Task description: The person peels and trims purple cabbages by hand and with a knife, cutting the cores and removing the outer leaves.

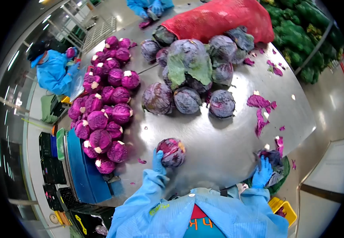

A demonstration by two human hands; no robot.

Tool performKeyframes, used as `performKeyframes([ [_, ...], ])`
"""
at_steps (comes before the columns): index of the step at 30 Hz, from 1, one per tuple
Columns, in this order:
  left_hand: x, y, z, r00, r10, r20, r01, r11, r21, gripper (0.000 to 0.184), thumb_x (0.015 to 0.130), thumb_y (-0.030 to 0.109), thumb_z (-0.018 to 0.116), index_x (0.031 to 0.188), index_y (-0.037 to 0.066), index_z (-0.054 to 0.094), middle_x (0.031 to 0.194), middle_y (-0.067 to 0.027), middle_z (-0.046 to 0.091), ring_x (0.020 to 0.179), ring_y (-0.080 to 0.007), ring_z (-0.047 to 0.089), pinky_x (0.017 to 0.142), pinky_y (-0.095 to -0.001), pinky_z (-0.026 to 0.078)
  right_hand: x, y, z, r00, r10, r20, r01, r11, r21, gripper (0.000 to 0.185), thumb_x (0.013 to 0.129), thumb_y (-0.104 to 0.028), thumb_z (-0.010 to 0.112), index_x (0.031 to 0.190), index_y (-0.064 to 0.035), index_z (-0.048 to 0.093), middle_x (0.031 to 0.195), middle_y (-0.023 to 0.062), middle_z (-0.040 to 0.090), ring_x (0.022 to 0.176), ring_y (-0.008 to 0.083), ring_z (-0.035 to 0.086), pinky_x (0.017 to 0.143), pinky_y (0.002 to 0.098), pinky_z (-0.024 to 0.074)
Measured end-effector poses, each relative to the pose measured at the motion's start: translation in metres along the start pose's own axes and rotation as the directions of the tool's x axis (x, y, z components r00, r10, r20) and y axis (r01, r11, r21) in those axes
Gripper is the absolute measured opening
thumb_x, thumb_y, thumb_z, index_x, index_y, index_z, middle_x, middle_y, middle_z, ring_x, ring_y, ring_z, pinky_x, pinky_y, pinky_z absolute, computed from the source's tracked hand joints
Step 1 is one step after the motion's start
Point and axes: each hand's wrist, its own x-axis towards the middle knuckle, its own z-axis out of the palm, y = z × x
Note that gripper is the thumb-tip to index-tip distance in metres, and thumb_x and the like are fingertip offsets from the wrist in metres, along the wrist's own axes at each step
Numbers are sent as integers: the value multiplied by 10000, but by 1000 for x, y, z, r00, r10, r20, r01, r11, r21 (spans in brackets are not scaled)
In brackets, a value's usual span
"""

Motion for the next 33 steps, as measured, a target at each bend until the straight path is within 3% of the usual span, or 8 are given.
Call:
performKeyframes([
  [4, -7, -41, 78, 973, 219, 67, -229, 939, 258, 828, 743, 346, 799, 1397, 47, 387, 1301, -113, 495, 1168, -239, 499, 1043, -368, 390, -9, 18, -35, 888, 0, -459, -87, 982, -169, 650, 832, -34, 631, 1435, -189, 443, 1395, 180, 473, 1206, 315, 505, 970, 397, 409],
  [5, -11, -50, 91, 961, 257, 98, -275, 897, 345, 938, 677, 365, 847, 1412, 46, 359, 1318, -126, 470, 1182, -252, 485, 1050, -375, 380, 7, -2, -51, 893, 380, -243, -128, 730, 671, 590, 863, -56, 622, 1421, -152, 458, 1345, 154, 519, 1155, 263, 538, 934, 367, 434],
  [7, -20, -62, 110, 903, 315, 291, -418, 796, 438, 1047, 590, 403, 889, 1417, 63, 344, 1360, -150, 393, 1247, -288, 423, 1074, -397, 350, 16, -38, -62, 949, 308, 67, -98, 87, 991, 502, 902, -111, 617, 1386, -98, 489, 1265, 116, 581, 1071, 203, 576, 896, 333, 463],
  [12, -40, -30, 145, 594, 237, 769, -787, 369, 494, 1051, 532, 417, 894, 1402, 139, 373, 1415, -223, 304, 1310, -416, 344, 1107, -474, 306, 19, -137, -56, 924, -357, 140, 79, 533, 842, 512, 914, -307, 634, 1341, -52, 515, 1129, 110, 632, 981, 220, 605, 892, 334, 471],
  [21, -64, 8, 199, 659, -171, 732, -738, -333, 587, 1049, 487, 428, 889, 1367, 114, 412, 1372, -218, 378, 1301, -438, 344, 1026, -553, 316, 19, -169, -44, 925, -310, 221, -41, 495, 868, 359, 926, -371, 590, 1119, -69, 564, 905, 137, 639, 813, 301, 640, 747, 402, 506],
  [23, -64, 8, 198, 771, -158, 617, -631, -315, 709, 1092, 471, 424, 894, 1374, 69, 392, 1333, -213, 398, 1258, -427, 372, 1025, -517, 332, 11, -158, -29, 978, -208, 33, 106, 620, 778, 278, 931, -329, 576, 1051, -78, 580, 863, 164, 650, 777, 359, 649, 680, 453, 515],
  [26, -58, 14, 187, 848, -169, 502, -529, -254, 809, 1194, 496, 454, 881, 1436, 32, 276, 1370, -212, 364, 1290, -403, 341, 1041, -478, 332, -15, -152, -59, 927, -209, 310, 26, 863, 504, 231, 932, -262, 587, 1025, -52, 608, 853, 140, 654, 758, 277, 658, 648, 398, 520],
  [33, -41, 4, 154, 795, -39, 605, -601, -182, 778, 1251, 483, 448, 897, 1420, -57, 239, 1343, -279, 368, 1233, -431, 380, 1047, -491, 341, -51, -155, -21, 875, -482, 41, 369, 721, 586, 198, 894, -214, 560, 1068, -120, 553, 874, 136, 598, 635, 343, 630, 557, 468, 514],
])
